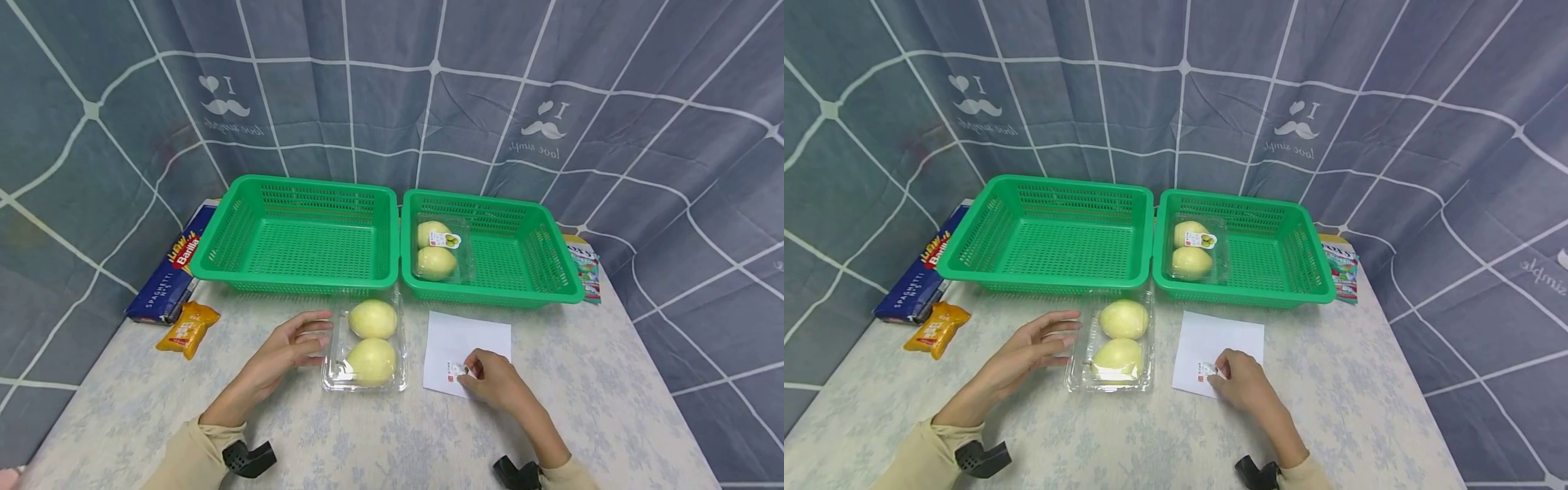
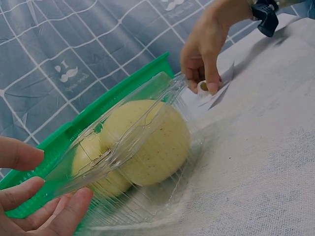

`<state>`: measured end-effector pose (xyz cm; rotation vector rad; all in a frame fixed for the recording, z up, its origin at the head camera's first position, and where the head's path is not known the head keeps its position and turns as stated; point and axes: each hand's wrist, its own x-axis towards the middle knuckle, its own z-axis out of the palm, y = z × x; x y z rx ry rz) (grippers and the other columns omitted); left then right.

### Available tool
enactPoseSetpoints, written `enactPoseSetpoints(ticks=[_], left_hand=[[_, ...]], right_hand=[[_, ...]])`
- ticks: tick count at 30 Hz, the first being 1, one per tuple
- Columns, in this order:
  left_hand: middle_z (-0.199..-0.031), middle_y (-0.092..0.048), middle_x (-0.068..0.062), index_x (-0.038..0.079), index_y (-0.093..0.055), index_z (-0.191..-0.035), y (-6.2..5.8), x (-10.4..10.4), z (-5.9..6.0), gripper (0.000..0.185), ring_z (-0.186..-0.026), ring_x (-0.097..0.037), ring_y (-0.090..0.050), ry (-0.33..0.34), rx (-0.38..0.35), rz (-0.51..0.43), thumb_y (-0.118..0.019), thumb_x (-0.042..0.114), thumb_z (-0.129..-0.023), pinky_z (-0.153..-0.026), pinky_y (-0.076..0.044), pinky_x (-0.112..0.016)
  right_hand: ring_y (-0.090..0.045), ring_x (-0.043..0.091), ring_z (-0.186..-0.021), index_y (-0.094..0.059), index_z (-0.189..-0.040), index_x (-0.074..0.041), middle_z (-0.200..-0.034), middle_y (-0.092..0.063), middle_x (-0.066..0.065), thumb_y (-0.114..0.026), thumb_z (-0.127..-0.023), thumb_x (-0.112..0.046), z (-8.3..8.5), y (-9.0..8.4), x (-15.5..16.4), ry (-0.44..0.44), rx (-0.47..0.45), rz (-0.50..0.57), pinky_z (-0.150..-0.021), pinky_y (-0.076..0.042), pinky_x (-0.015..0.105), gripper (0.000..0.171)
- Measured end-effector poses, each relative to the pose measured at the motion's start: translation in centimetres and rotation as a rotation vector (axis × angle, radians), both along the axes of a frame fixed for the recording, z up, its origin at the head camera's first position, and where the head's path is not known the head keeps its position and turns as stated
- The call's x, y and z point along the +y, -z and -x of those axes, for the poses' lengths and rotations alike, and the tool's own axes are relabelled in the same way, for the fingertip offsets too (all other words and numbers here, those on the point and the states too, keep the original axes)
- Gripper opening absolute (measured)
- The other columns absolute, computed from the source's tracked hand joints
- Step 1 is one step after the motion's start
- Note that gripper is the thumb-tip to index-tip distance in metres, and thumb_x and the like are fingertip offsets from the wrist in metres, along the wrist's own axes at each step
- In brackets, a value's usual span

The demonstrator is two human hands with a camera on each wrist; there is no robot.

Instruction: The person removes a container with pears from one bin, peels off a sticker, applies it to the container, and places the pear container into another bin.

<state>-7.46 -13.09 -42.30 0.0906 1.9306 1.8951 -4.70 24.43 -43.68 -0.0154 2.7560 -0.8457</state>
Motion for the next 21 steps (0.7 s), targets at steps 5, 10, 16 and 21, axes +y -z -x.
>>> enactPoseSetpoints(ticks=[5, 10, 16, 21], left_hand=[[-0.151, -0.04, -0.027, 0.001, -0.035, -0.152, 0.0, 0.0, 0.0, 0.06, -0.125, -0.025, -0.055, -0.003, -0.003, -0.004, -0.06, 0.013, -0.098, -0.094, -0.057, -0.04], [-0.151, -0.04, -0.026, 0.001, -0.036, -0.152, -0.1, 0.0, 0.1, 0.059, -0.122, -0.021, -0.056, -0.006, -0.008, 0.0, -0.06, 0.015, -0.1, -0.092, -0.058, -0.038], [-0.15, -0.041, -0.026, 0.001, -0.036, -0.152, -0.2, 0.1, 0.2, 0.058, -0.119, -0.019, -0.057, -0.01, -0.015, 0.004, -0.057, 0.016, -0.101, -0.091, -0.058, -0.037], [-0.151, -0.04, -0.025, 0.002, -0.035, -0.153, -0.2, 0.1, 0.3, 0.057, -0.118, -0.017, -0.057, -0.003, -0.02, 0.006, -0.056, 0.016, -0.102, -0.091, -0.058, -0.037]], right_hand=[[-0.044, 0.014, -0.068, -0.061, -0.081, -0.008, -0.072, -0.052, 0.001, -0.074, -0.086, -0.004, -0.4, -0.2, -0.7, -0.006, 0.045, -0.044, -0.06, -0.034, 0.025, 0.014], [-0.044, 0.013, -0.065, -0.059, -0.077, -0.01, -0.069, -0.052, -0.001, -0.073, -0.085, 0.0, -1.1, -0.6, -1.2, -0.006, 0.081, -0.051, -0.058, -0.034, 0.024, 0.019], [-0.044, 0.013, -0.063, -0.057, -0.079, -0.01, -0.07, -0.055, -0.001, -0.071, -0.086, -0.001, -2.0, -1.5, -1.4, -0.035, 0.094, -0.079, -0.056, -0.034, 0.023, 0.018], [-0.054, 0.014, -0.065, -0.054, -0.083, -0.012, -0.084, -0.07, 0.004, -0.068, -0.092, -0.006, -2.8, -2.6, -1.2, -0.082, 0.042, -0.041, -0.057, -0.038, 0.022, 0.018]])
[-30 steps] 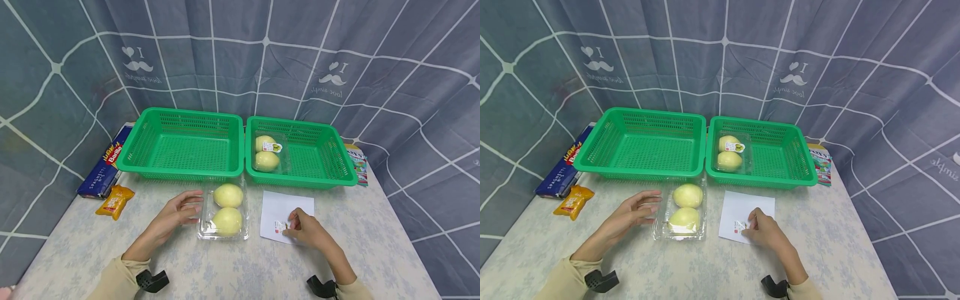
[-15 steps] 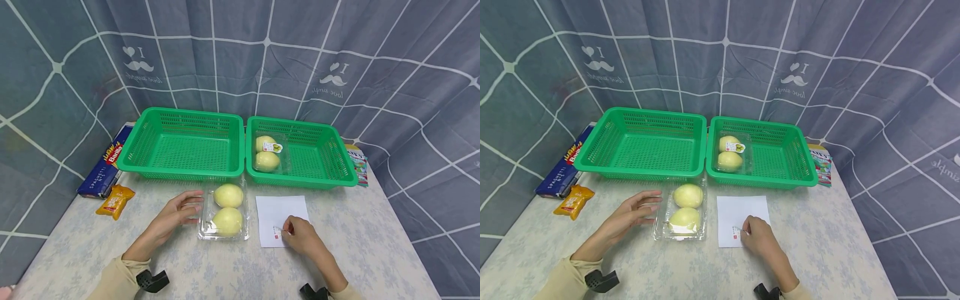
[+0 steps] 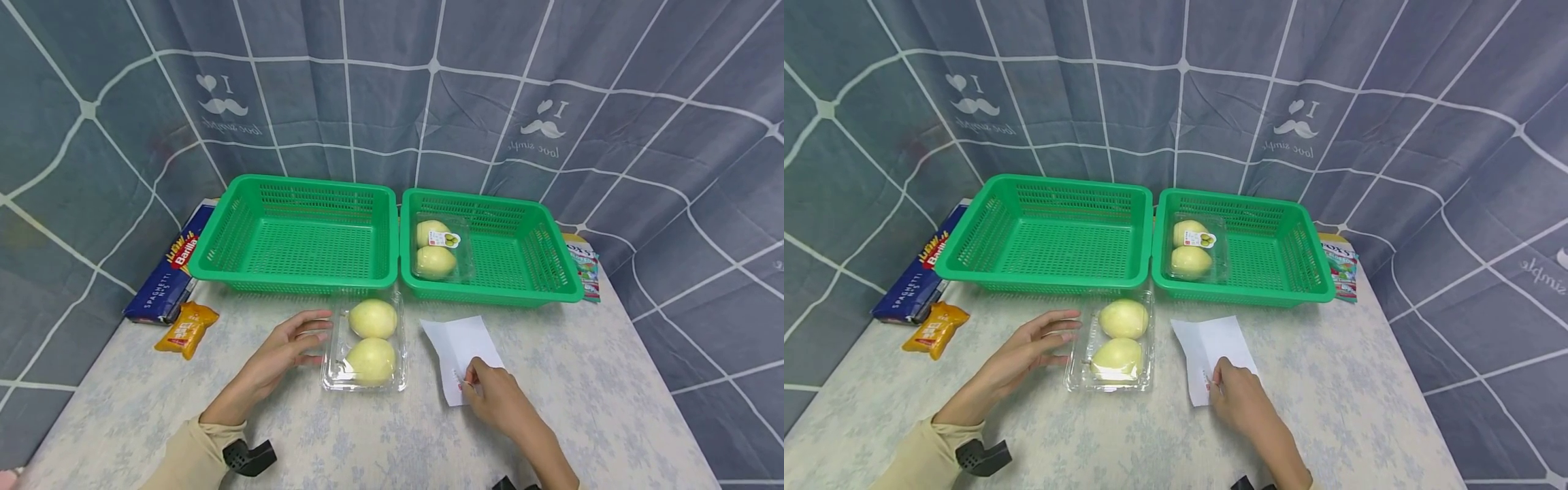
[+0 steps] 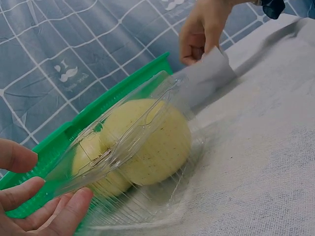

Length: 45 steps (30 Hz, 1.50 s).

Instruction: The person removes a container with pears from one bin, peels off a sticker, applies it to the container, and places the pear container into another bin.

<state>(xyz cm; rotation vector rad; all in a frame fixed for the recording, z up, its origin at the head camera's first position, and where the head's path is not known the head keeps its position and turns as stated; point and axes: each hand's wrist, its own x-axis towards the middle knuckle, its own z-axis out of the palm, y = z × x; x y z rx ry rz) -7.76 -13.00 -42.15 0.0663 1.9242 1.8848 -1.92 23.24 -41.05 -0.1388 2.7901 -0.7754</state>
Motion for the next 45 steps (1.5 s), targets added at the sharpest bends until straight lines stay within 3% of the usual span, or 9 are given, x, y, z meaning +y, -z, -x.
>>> enactPoseSetpoints(ticks=[5, 12, 17, 21, 27, 32, 36, 41, 45], left_hand=[[-0.152, -0.039, -0.025, 0.002, -0.035, -0.153, 0.0, -0.1, 0.1, 0.056, -0.118, -0.016, -0.056, 0.004, -0.002, -0.001, -0.055, 0.017, -0.102, -0.09, -0.058, -0.035], [-0.152, -0.04, -0.026, 0.002, -0.036, -0.153, 0.2, 0.0, 0.0, 0.056, -0.123, -0.022, -0.056, 0.007, 0.0, -0.006, -0.055, 0.018, -0.103, -0.092, -0.058, -0.037], [-0.152, -0.039, -0.026, 0.002, -0.036, -0.152, 0.3, 0.0, -0.1, 0.054, -0.122, -0.022, -0.056, 0.01, 0.002, -0.011, -0.053, 0.015, -0.103, -0.092, -0.058, -0.037], [-0.151, -0.039, -0.027, 0.002, -0.037, -0.152, 0.2, 0.0, 0.0, 0.053, -0.121, -0.021, -0.057, 0.01, 0.01, -0.009, -0.052, 0.013, -0.102, -0.092, -0.058, -0.038], [-0.152, -0.038, -0.027, 0.001, -0.036, -0.152, 0.0, 0.0, -0.1, 0.053, -0.129, -0.031, -0.053, 0.018, 0.02, -0.007, -0.052, 0.014, -0.103, -0.093, -0.058, -0.04], [-0.152, -0.038, -0.027, 0.001, -0.037, -0.152, -0.2, 0.0, -0.2, 0.052, -0.133, -0.037, -0.049, 0.019, 0.029, -0.004, -0.052, 0.013, -0.103, -0.092, -0.059, -0.04], [-0.152, -0.038, -0.027, 0.002, -0.037, -0.152, 0.0, -0.1, -0.2, 0.052, -0.133, -0.036, -0.049, 0.021, 0.031, 0.0, -0.052, 0.014, -0.103, -0.093, -0.059, -0.041], [-0.152, -0.039, -0.028, 0.0, -0.037, -0.151, 0.1, -0.2, -0.1, 0.052, -0.131, -0.035, -0.051, 0.013, 0.053, 0.008, -0.052, 0.013, -0.103, -0.093, -0.059, -0.044], [-0.151, -0.039, -0.029, -0.001, -0.038, -0.15, -0.1, -0.1, -0.3, 0.052, -0.13, -0.04, -0.051, -0.012, 0.104, 0.032, -0.054, 0.014, -0.103, -0.095, -0.058, -0.047]], right_hand=[[-0.031, 0.006, -0.054, -0.05, -0.091, -0.011, -0.08, -0.062, 0.002, -0.057, -0.099, -0.009, -0.3, -0.8, 0.5, -0.076, -0.085, 0.085, -0.051, -0.031, 0.021, 0.011], [-0.031, 0.004, -0.055, -0.045, -0.099, -0.009, -0.068, -0.04, -0.004, -0.048, -0.104, -0.017, -0.2, -0.8, 1.0, -0.017, -0.157, 0.187, -0.049, -0.029, 0.02, 0.01], [-0.028, 0.002, -0.05, -0.045, -0.105, -0.008, -0.064, -0.045, -0.002, -0.052, -0.106, -0.021, -0.1, -1.3, 1.1, 0.122, -0.072, 0.407, -0.044, -0.028, 0.02, 0.015], [-0.027, 0.001, -0.049, -0.047, -0.105, -0.007, -0.073, -0.061, 0.004, -0.057, -0.101, -0.006, 0.1, -1.7, 1.0, 0.153, 0.048, 0.515, -0.043, -0.031, 0.022, 0.011], [-0.049, 0.002, -0.06, -0.053, -0.102, -0.007, -0.077, -0.067, 0.004, -0.065, -0.091, 0.007, 0.2, -2.2, 0.5, 0.149, 0.133, 0.479, -0.057, -0.045, 0.022, 0.02], [-0.069, 0.014, -0.086, -0.06, -0.105, -0.009, -0.087, -0.072, 0.001, -0.077, -0.082, 0.005, 0.5, -2.0, 0.8, 0.175, 0.274, 0.25, -0.08, -0.057, 0.031, 0.032], [-0.069, 0.023, -0.088, -0.066, -0.107, -0.008, -0.094, -0.073, 0.007, -0.069, -0.077, 0.016, 0.7, -1.7, 1.7, 0.204, 0.38, 0.126, -0.075, -0.057, 0.036, 0.038], [-0.072, 0.018, -0.083, -0.074, -0.106, -0.011, -0.098, -0.076, 0.008, -0.065, -0.097, -0.01, 1.3, -1.8, 2.0, 0.202, 0.331, 0.226, -0.067, -0.054, 0.025, 0.012], [-0.072, 0.012, -0.083, -0.072, -0.097, -0.011, -0.091, -0.074, 0.01, -0.052, -0.106, -0.028, 1.8, -2.4, 1.3, 0.134, 0.235, 0.306, -0.07, -0.055, 0.025, 0.028]])
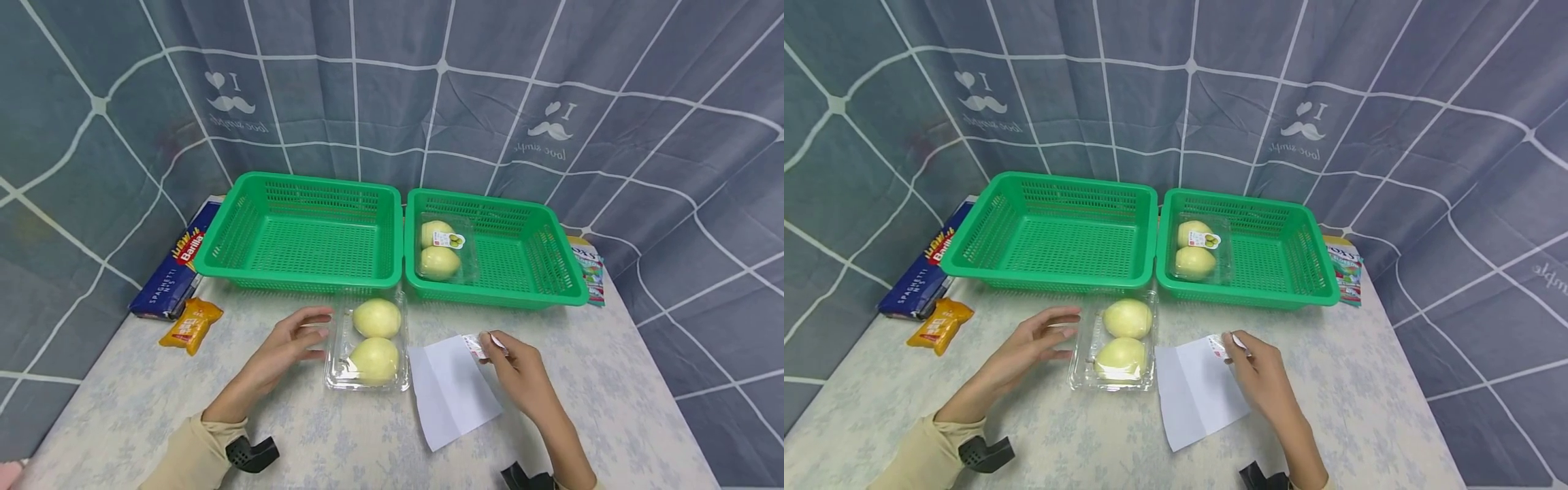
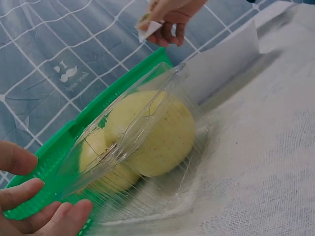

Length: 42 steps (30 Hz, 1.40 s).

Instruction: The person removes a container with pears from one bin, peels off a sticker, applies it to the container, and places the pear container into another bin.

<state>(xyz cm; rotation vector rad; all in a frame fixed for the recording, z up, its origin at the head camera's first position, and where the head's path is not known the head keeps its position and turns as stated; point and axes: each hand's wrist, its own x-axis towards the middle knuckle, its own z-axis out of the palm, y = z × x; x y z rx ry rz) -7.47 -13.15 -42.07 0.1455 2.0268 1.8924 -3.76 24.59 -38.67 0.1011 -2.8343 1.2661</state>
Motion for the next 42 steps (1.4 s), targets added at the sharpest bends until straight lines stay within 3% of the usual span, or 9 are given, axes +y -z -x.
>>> enactPoseSetpoints(ticks=[7, 11, 17, 23, 29, 33, 38, 42], left_hand=[[-0.144, -0.054, -0.018, 0.006, -0.053, -0.141, -1.5, 1.8, -0.8, 0.043, -0.128, -0.037, -0.056, -0.109, 0.286, 0.21, -0.06, 0.006, -0.099, -0.096, -0.056, -0.039], [-0.123, -0.067, -0.014, 0.008, -0.059, -0.136, -2.5, 3.9, -1.2, 0.038, -0.112, -0.028, -0.064, -0.084, 0.394, 0.235, -0.063, 0.01, -0.098, -0.09, -0.057, -0.033], [-0.09, -0.07, -0.013, 0.002, -0.056, -0.137, -3.0, 6.1, -1.0, 0.038, -0.077, -0.021, -0.066, 0.02, 0.358, 0.189, -0.059, 0.019, -0.102, -0.065, -0.056, -0.025], [-0.091, -0.066, -0.016, 0.003, -0.048, -0.144, -2.7, 6.3, -0.6, 0.05, -0.078, -0.02, -0.064, 0.0, 0.275, 0.163, -0.064, 0.009, -0.097, -0.063, -0.06, -0.031], [-0.096, -0.064, -0.017, 0.003, -0.052, -0.141, -2.5, 5.9, -0.1, 0.05, -0.082, -0.02, -0.063, -0.024, 0.245, 0.145, -0.058, -0.003, -0.092, -0.066, -0.061, -0.029], [-0.095, -0.065, -0.021, 0.003, -0.054, -0.139, -2.3, 5.7, 0.2, 0.048, -0.082, -0.024, -0.066, -0.044, 0.247, 0.138, -0.06, -0.003, -0.092, -0.067, -0.061, -0.03], [-0.09, -0.069, -0.02, 0.004, -0.062, -0.131, -2.1, 5.5, 0.4, 0.04, -0.081, -0.025, -0.069, -0.069, 0.301, 0.205, -0.065, 0.0, -0.091, -0.065, -0.057, -0.026], [-0.085, -0.072, -0.012, 0.003, -0.066, -0.126, -2.0, 5.4, 0.7, 0.036, -0.08, -0.02, -0.069, -0.101, 0.371, 0.3, -0.066, 0.002, -0.09, -0.067, -0.053, -0.023]], right_hand=[[-0.067, 0.016, -0.078, -0.066, -0.085, -0.013, -0.083, -0.071, 0.005, -0.035, -0.111, -0.033, 1.7, -1.2, -2.7, -0.215, -0.082, 0.012, -0.069, -0.054, 0.027, 0.046], [-0.06, 0.012, -0.067, -0.058, -0.073, -0.014, -0.073, -0.064, 0.002, -0.034, -0.111, -0.035, 3.0, -1.8, -5.7, -0.309, -0.051, -0.071, -0.061, -0.048, 0.023, 0.05], [-0.037, 0.002, -0.056, -0.045, -0.063, -0.019, -0.06, -0.041, -0.009, -0.036, -0.111, -0.032, 4.3, -1.7, -10.0, -0.426, 0.081, -0.224, -0.053, -0.033, 0.02, 0.05], [-0.028, 0.003, -0.052, -0.042, -0.062, -0.019, -0.057, -0.033, -0.009, -0.035, -0.111, -0.029, 4.8, -1.4, -11.9, -0.473, 0.111, -0.23, -0.05, -0.026, 0.019, 0.05], [-0.044, 0.005, -0.054, -0.061, -0.078, -0.012, -0.061, -0.052, -0.005, -0.031, -0.111, -0.031, 5.4, -1.4, -12.1, -0.421, 0.036, -0.157, -0.051, -0.037, 0.022, 0.049], [-0.044, 0.006, -0.054, -0.067, -0.084, -0.009, -0.063, -0.055, -0.003, -0.041, -0.109, -0.025, 5.8, -1.2, -11.9, -0.367, 0.034, -0.098, -0.05, -0.036, 0.02, 0.039], [-0.05, 0.005, -0.058, -0.075, -0.105, -0.005, -0.069, -0.063, 0.0, -0.059, -0.1, -0.013, 6.4, -0.7, -11.8, -0.324, 0.075, -0.006, -0.052, -0.041, 0.02, 0.018], [-0.058, 0.007, -0.063, -0.071, -0.11, -0.004, -0.076, -0.07, 0.004, -0.066, -0.097, -0.012, 6.8, -0.4, -11.8, -0.283, 0.029, 0.063, -0.054, -0.045, 0.021, 0.017]])
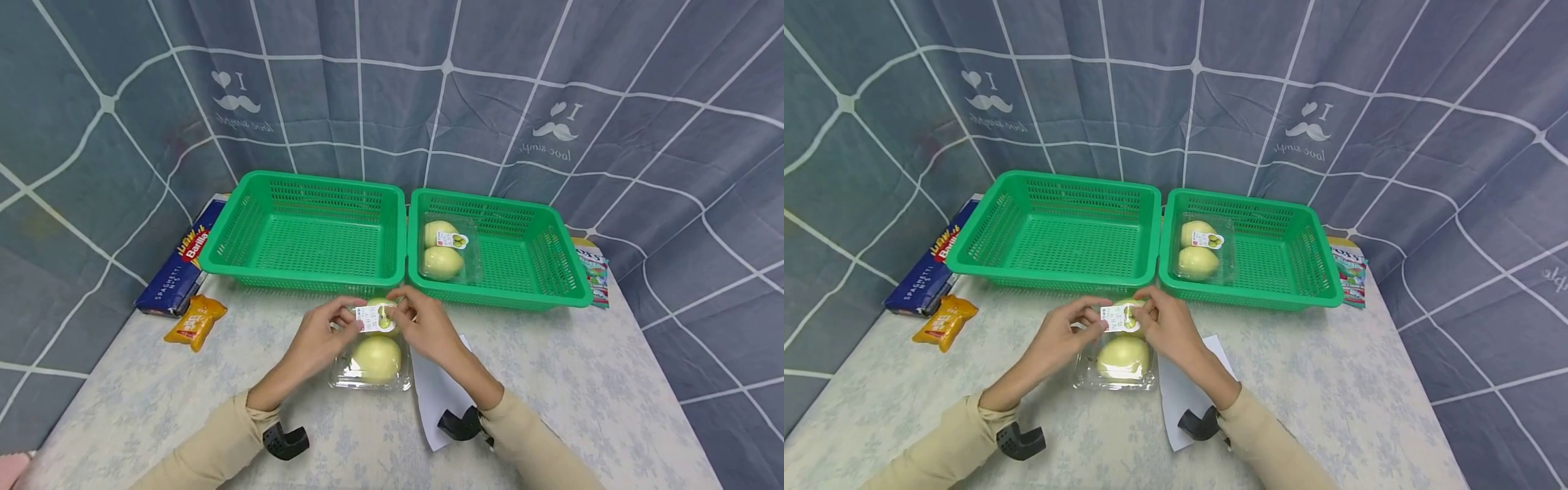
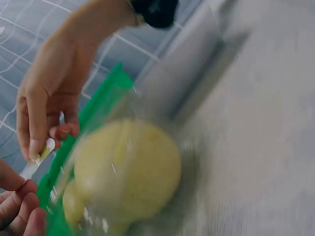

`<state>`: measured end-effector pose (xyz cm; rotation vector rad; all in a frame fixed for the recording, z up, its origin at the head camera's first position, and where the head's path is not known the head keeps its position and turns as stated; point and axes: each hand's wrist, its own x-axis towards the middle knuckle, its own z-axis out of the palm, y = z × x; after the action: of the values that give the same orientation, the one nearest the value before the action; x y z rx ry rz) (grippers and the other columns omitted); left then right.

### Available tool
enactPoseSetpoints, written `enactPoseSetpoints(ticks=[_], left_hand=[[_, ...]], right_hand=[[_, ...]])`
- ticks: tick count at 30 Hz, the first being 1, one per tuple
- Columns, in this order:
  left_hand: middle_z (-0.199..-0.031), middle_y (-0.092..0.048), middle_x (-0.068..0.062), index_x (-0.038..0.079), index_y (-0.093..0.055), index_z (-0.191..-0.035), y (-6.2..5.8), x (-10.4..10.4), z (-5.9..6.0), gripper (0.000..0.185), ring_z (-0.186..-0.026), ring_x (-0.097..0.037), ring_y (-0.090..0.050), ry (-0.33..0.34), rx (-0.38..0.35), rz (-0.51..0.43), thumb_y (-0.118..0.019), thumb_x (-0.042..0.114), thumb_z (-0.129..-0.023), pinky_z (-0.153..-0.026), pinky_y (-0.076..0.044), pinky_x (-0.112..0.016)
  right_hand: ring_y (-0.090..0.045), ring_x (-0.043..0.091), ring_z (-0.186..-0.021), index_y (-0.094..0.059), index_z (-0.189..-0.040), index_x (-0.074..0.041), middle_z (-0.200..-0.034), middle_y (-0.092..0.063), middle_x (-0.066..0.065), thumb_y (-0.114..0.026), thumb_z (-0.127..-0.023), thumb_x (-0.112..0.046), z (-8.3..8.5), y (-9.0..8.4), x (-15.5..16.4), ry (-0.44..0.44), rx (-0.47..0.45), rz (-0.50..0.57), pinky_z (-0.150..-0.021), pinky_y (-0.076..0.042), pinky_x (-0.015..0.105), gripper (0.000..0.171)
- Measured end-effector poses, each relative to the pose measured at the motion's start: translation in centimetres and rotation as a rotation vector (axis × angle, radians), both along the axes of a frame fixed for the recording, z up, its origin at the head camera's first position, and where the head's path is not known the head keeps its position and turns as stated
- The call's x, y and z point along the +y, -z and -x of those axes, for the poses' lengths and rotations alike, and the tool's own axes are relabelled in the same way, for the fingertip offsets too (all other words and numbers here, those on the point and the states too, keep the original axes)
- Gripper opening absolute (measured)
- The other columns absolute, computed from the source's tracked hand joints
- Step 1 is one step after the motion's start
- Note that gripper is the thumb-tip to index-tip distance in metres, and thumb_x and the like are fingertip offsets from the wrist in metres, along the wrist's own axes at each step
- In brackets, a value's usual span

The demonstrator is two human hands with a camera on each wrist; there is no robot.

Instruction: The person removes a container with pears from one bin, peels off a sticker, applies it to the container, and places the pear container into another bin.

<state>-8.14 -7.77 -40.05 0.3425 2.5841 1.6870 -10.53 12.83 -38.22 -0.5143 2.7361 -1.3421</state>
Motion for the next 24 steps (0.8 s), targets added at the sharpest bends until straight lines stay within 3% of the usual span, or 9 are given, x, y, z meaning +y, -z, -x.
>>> enactPoseSetpoints(ticks=[7, 14, 20, 24], left_hand=[[-0.081, -0.074, -0.005, 0.003, -0.074, -0.107, 0.1, -0.1, 0.6, 0.018, -0.078, -0.017, -0.069, -0.07, 0.055, 0.124, -0.067, 0.006, -0.091, -0.069, -0.055, -0.029], [-0.079, -0.073, -0.003, 0.007, -0.074, -0.096, 0.3, 0.0, 1.0, 0.01, -0.076, -0.015, -0.067, -0.102, 0.086, 0.173, -0.068, 0.015, -0.094, -0.066, -0.049, -0.027], [-0.083, -0.071, -0.002, 0.008, -0.074, -0.094, 0.3, 0.1, 1.3, 0.009, -0.077, -0.013, -0.063, -0.089, 0.149, 0.198, -0.07, 0.016, -0.093, -0.068, -0.048, -0.029], [-0.08, -0.071, -0.001, 0.008, -0.074, -0.093, 0.0, 0.1, 1.4, 0.008, -0.074, -0.012, -0.062, -0.059, 0.128, 0.176, -0.07, 0.014, -0.093, -0.065, -0.048, -0.029]], right_hand=[[-0.06, 0.007, -0.059, -0.07, -0.09, -0.007, -0.073, -0.073, 0.005, -0.073, -0.092, -0.015, 0.5, 0.2, -0.2, 0.058, -0.067, 0.009, -0.052, -0.047, 0.023, 0.009], [-0.058, 0.007, -0.053, -0.071, -0.086, -0.008, -0.065, -0.069, 0.003, -0.075, -0.091, -0.017, 0.6, 0.3, -0.3, 0.064, -0.052, -0.023, -0.048, -0.044, 0.023, 0.011], [-0.052, 0.007, -0.053, -0.07, -0.084, -0.008, -0.064, -0.063, 0.0, -0.072, -0.094, -0.019, 0.8, 0.4, -0.1, 0.047, -0.038, -0.036, -0.047, -0.039, 0.021, 0.015], [-0.048, 0.008, -0.054, -0.067, -0.084, -0.008, -0.065, -0.06, 0.001, -0.068, -0.097, -0.022, 1.0, 0.4, 0.1, 0.015, -0.025, -0.061, -0.048, -0.037, 0.021, 0.019]])
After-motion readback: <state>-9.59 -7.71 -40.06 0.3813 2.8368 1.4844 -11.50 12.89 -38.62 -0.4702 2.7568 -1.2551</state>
